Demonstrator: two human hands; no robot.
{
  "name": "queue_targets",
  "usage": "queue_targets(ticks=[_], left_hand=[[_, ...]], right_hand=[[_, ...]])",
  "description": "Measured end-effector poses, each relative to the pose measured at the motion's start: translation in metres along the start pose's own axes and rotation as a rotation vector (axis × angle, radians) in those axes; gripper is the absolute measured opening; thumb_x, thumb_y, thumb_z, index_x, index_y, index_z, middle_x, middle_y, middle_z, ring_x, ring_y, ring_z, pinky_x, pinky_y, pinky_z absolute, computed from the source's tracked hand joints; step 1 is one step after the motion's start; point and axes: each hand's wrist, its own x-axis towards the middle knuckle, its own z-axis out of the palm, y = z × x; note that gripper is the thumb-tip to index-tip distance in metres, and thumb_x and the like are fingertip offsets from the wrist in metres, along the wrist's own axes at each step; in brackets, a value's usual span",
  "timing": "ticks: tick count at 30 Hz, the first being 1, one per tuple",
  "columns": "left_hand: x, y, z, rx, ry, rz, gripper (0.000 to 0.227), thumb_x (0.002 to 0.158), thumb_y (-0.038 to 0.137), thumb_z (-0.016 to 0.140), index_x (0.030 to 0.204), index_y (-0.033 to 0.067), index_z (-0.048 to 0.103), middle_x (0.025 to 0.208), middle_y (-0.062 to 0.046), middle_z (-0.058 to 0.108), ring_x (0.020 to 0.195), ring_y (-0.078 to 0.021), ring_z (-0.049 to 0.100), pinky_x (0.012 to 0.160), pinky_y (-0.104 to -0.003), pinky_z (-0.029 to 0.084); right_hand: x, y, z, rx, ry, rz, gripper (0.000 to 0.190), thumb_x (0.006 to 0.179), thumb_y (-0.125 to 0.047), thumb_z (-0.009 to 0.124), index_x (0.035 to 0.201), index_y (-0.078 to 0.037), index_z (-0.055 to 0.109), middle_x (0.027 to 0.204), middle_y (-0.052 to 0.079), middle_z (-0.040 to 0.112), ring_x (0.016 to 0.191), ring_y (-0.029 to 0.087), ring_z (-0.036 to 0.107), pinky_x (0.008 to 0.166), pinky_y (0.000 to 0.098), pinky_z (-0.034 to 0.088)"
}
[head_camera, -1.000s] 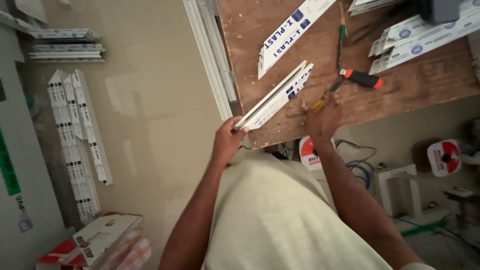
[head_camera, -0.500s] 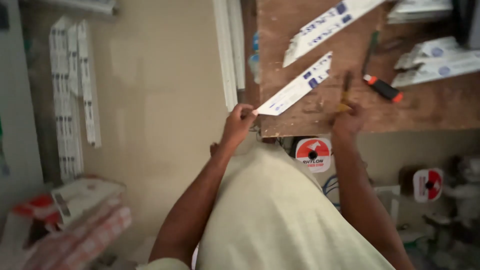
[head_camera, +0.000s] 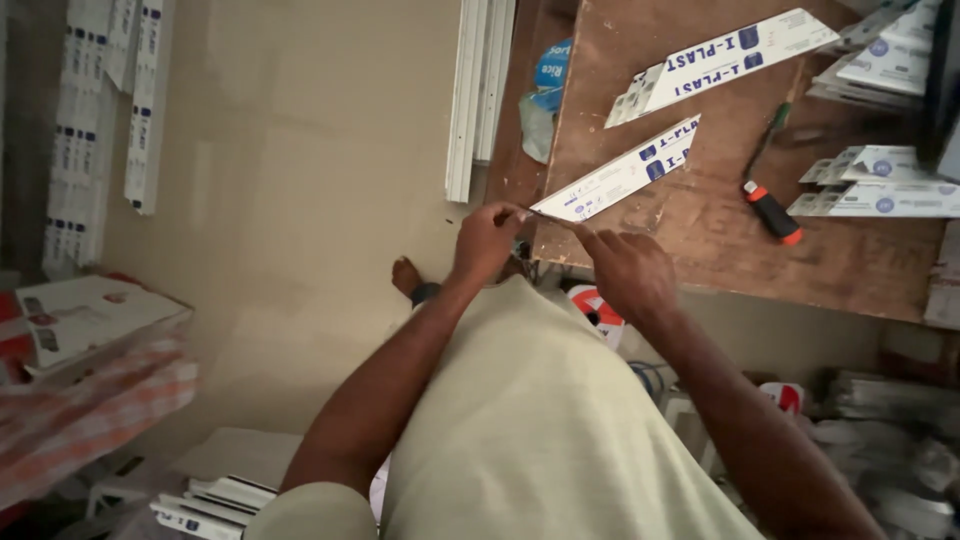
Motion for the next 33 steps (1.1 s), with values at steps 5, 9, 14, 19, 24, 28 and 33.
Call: queue_targets(ticks=[5, 9, 14, 19, 24, 28, 33], left_hand=[[-0.008, 0.018, 0.006, -0.022, 0.053, -0.035, 0.032, 0.084, 0.032, 0.077, 0.104, 0.0070, 0.077, 0.092, -0.012, 0.077, 0.085, -0.0273, 0.075, 0.075, -0.037, 0.056], [-0.013, 0.035, 0.005, -0.066, 0.082, -0.120, 0.029, 0.083, 0.032, 0.077, 0.097, 0.0062, 0.079, 0.088, -0.011, 0.078, 0.081, -0.0263, 0.075, 0.073, -0.037, 0.055], [-0.012, 0.035, 0.014, -0.152, 0.139, -0.147, 0.025, 0.083, 0.029, 0.076, 0.092, 0.0060, 0.079, 0.080, -0.011, 0.078, 0.073, -0.0233, 0.077, 0.068, -0.035, 0.057], [-0.010, 0.031, 0.022, -0.113, 0.253, -0.071, 0.024, 0.080, 0.027, 0.079, 0.089, 0.0055, 0.080, 0.081, -0.011, 0.077, 0.073, -0.0225, 0.076, 0.066, -0.035, 0.057], [-0.002, 0.004, 0.038, -0.096, 0.294, 0.038, 0.020, 0.084, 0.022, 0.073, 0.092, 0.0047, 0.080, 0.084, -0.014, 0.078, 0.077, -0.0234, 0.075, 0.071, -0.035, 0.057], [0.005, 0.010, 0.012, -0.156, 0.288, 0.044, 0.023, 0.086, 0.027, 0.075, 0.090, 0.0050, 0.079, 0.081, -0.012, 0.077, 0.074, -0.0208, 0.075, 0.070, -0.033, 0.057], [0.017, 0.003, 0.003, -0.363, 0.338, -0.174, 0.034, 0.095, 0.034, 0.071, 0.099, -0.0001, 0.070, 0.080, -0.011, 0.071, 0.070, -0.0298, 0.071, 0.066, -0.037, 0.056]], right_hand=[[0.003, 0.002, -0.004, -0.141, -0.081, -0.080, 0.050, 0.087, -0.005, 0.060, 0.135, -0.014, 0.065, 0.089, 0.005, 0.066, 0.081, 0.025, 0.065, 0.075, 0.0428, 0.053], [0.006, 0.004, -0.003, -0.185, -0.103, -0.124, 0.051, 0.087, -0.005, 0.058, 0.138, -0.012, 0.063, 0.089, 0.004, 0.065, 0.079, 0.024, 0.064, 0.072, 0.0425, 0.050], [0.017, 0.000, -0.001, -0.256, -0.138, -0.209, 0.054, 0.085, -0.010, 0.060, 0.138, -0.005, 0.059, 0.096, 0.007, 0.065, 0.080, 0.025, 0.065, 0.073, 0.0420, 0.051], [0.023, -0.003, -0.004, -0.230, -0.158, -0.256, 0.053, 0.089, -0.010, 0.059, 0.140, -0.001, 0.057, 0.094, 0.008, 0.064, 0.084, 0.026, 0.066, 0.075, 0.0430, 0.051], [0.025, 0.008, 0.021, -0.242, -0.308, -0.191, 0.055, 0.087, -0.011, 0.059, 0.141, -0.003, 0.056, 0.095, 0.010, 0.067, 0.079, 0.028, 0.067, 0.068, 0.0442, 0.051], [0.022, 0.002, 0.009, -0.107, -0.229, -0.128, 0.052, 0.088, -0.008, 0.056, 0.139, -0.008, 0.058, 0.097, 0.010, 0.068, 0.085, 0.029, 0.067, 0.074, 0.0459, 0.053], [-0.046, 0.039, 0.030, 0.092, 0.184, 0.373, 0.033, 0.101, -0.003, 0.058, 0.130, -0.017, 0.064, 0.113, 0.010, 0.070, 0.103, 0.030, 0.068, 0.091, 0.0438, 0.054]])
